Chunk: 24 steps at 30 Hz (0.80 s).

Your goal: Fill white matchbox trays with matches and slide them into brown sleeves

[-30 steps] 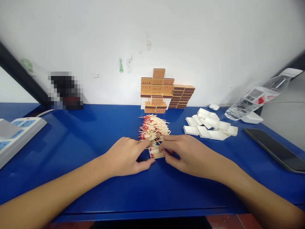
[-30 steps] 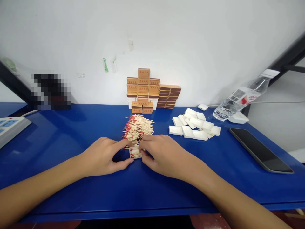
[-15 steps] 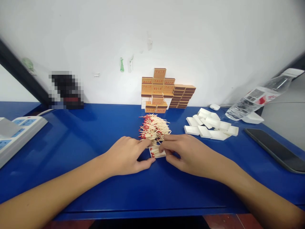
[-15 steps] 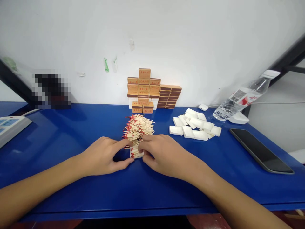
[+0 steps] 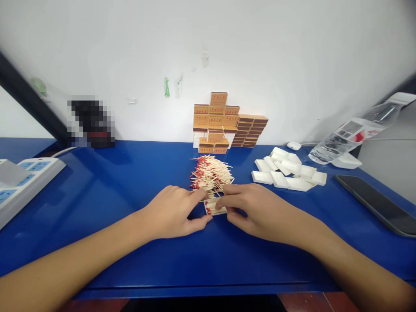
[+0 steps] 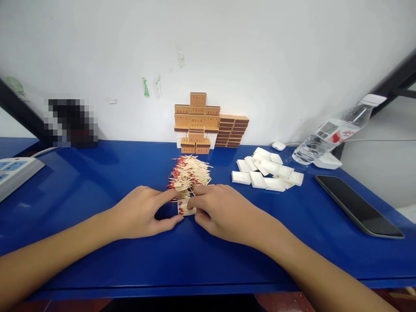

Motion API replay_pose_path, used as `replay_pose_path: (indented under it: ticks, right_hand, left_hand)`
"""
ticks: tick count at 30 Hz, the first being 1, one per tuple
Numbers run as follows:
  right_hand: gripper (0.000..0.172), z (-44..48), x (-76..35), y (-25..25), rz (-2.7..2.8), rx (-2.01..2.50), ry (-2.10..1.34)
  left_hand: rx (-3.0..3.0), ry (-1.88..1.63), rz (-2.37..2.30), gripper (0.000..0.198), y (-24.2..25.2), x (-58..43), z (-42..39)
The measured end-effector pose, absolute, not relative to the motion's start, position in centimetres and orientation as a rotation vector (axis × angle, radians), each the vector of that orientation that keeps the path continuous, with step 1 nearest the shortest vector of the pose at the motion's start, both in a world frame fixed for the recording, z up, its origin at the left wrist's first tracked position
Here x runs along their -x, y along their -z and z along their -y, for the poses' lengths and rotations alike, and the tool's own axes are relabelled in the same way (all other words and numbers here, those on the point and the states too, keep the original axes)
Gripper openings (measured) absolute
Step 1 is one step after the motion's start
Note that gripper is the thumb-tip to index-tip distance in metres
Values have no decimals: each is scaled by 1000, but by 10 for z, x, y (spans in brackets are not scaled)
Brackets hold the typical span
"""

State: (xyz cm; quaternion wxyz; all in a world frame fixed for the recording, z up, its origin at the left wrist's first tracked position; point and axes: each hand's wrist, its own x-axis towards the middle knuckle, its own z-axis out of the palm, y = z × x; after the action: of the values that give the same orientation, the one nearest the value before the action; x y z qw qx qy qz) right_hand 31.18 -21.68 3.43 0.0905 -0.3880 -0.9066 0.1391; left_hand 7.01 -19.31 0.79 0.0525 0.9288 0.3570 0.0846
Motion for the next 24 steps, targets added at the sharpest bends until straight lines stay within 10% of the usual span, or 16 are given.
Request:
replay_pose_path:
  ticks: [24]
  right_hand:
    - [22, 216, -307, -32, 2694, 1165, -473]
  left_hand:
    - [-2825, -206, -1106, 44, -9, -70, 194]
